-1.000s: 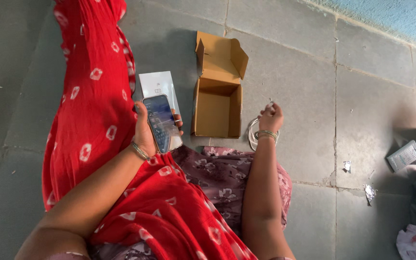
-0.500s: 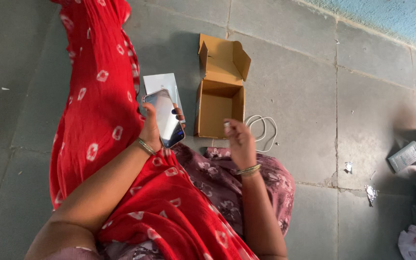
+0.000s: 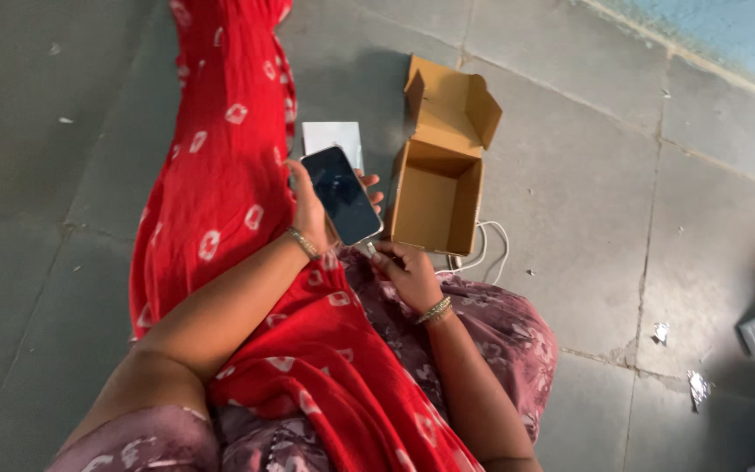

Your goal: The person repeatedly packs a smartphone and its accessories into a white box, then places the box into a brown cardboard shipping box. The person opens and closes the boxes multiple times, handling the phone and a charging cable.

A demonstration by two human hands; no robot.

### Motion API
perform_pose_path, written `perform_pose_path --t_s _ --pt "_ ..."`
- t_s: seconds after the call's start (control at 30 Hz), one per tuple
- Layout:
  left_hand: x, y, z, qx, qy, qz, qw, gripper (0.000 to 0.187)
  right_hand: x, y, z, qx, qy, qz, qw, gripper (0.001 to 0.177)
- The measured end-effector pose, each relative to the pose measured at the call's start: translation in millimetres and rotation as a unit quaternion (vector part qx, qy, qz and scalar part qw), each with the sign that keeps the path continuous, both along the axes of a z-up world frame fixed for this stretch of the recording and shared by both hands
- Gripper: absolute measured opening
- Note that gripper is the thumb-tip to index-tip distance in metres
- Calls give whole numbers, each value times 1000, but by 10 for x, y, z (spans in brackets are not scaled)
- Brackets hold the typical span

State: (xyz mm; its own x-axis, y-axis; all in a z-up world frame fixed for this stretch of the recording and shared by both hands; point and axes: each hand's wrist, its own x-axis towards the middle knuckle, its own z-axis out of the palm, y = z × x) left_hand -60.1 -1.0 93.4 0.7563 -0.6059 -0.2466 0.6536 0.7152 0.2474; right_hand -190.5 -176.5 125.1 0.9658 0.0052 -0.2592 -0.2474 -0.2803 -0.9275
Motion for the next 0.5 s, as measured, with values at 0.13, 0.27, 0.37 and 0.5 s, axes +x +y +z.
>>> perform_pose_path --t_s 0.13,0.27,0.37,0.5 --pt "-9 4 -10 10 21 9 1000 112 -10 12 -61 58 23 -31 998 25" --pt "-28 -3 -6 6 11 10 1000 112 1 -4 -102 67 24 -35 997 26" --pt "-32 -2 16 1 3 5 1000 112 6 3 -100 82 33 -42 995 26" --pt "-54 -7 47 28 -7 6 1000 113 4 20 -80 108 39 -50 992 26"
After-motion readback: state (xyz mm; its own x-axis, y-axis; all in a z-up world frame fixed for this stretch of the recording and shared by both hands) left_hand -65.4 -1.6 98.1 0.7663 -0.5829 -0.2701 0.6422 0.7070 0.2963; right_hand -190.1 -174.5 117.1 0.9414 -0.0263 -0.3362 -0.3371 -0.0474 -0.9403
